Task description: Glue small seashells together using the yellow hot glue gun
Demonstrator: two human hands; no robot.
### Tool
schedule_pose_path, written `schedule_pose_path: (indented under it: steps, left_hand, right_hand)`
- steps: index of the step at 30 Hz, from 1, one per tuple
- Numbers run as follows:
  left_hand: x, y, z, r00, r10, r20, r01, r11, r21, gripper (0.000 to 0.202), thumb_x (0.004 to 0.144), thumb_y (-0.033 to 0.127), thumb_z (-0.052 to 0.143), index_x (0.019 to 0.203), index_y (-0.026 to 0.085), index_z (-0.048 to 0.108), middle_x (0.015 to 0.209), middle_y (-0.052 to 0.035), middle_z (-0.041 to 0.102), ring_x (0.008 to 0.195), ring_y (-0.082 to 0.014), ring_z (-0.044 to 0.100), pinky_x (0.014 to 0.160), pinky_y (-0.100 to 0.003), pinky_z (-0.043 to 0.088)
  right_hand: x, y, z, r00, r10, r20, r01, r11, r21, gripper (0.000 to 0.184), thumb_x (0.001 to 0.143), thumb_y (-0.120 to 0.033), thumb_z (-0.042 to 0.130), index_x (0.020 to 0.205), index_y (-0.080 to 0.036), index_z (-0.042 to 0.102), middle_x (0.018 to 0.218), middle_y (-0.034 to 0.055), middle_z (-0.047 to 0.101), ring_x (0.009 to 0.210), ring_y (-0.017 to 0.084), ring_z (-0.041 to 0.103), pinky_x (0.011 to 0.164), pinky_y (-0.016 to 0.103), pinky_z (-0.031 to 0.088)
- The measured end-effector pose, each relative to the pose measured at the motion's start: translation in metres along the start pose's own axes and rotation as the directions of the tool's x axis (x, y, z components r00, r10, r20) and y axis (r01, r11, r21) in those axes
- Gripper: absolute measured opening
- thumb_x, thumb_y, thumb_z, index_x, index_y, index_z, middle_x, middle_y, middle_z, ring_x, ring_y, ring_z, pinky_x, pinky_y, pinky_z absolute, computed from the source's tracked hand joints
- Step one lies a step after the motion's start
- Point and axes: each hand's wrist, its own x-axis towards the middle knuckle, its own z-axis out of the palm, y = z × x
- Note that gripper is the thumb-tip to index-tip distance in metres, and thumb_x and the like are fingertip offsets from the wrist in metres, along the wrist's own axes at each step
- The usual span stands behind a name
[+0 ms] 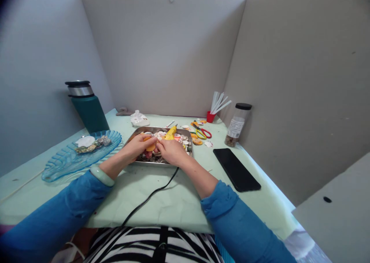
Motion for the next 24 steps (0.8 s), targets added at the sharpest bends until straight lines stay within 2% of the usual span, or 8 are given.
schedule_pose_path:
  steps: [13, 24]
  left_hand:
    - [0.0004, 0.0000, 0.0005, 1.000, -0.008, 0.001, 0.008, 1.000, -0.006, 0.029, 0.084, 0.041, 0.061, 0.072, 0.014, 0.059, 0.061, -0.0020, 0.064, 0.038, -0.0082, 0.051, 0.037, -0.019, 0.041]
    - [0.0014, -0.0020, 0.0001, 1.000, -0.012, -0.001, 0.012, 1.000, -0.009, 0.033, 0.082, 0.045, 0.064, 0.071, 0.014, 0.059, 0.060, -0.0020, 0.065, 0.038, -0.0083, 0.051, 0.037, -0.019, 0.041]
  right_hand:
    - [-0.0001, 0.0014, 0.0011, 1.000, -0.010, -0.006, 0.010, 1.000, -0.001, 0.033, 0.100, -0.030, 0.038, 0.082, -0.020, 0.064, 0.076, 0.0015, 0.066, 0.071, 0.013, 0.057, 0.064, 0.023, 0.033]
    - [0.0002, 0.0019, 0.0017, 1.000, 0.000, -0.001, 0.000, 1.000, -0.004, 0.034, 0.100, -0.031, 0.038, 0.082, -0.020, 0.064, 0.077, 0.0021, 0.066, 0.072, 0.014, 0.057, 0.064, 0.023, 0.033]
